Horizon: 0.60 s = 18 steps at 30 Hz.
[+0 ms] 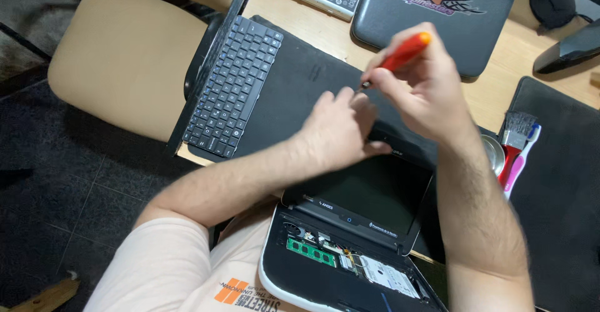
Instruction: The person removes the keyboard from a laptop, then uses a screwdriver to remove screws from the screen bezel. They then detach and remove the bezel from the screen.
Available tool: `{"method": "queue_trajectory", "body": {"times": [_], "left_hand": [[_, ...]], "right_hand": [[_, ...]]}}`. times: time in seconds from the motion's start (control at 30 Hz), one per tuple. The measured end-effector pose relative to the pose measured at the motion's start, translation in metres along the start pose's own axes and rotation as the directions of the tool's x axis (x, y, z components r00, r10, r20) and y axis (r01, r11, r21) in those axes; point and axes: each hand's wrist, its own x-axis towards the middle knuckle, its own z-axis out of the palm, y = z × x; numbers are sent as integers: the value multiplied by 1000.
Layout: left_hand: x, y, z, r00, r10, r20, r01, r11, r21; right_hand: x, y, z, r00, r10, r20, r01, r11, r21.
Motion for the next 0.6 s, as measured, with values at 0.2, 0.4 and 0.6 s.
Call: {"method": "queue_trajectory", "body": {"times": [0.2,0.4,0.6], "left_hand": [[6,-79,-23,971,78,227,41,879,-475],[-1,-113,-56,901,158,403,172,724,-668],[1,-132,-27,923,211,323,232,366,-901]], "right_hand": [[-30,-12,5,999,44,-12,-44,999,27],[-29,5,59,968,222,116,-241,951,195],[-33,33,83,953,249,173,-248,968,-26]]}}
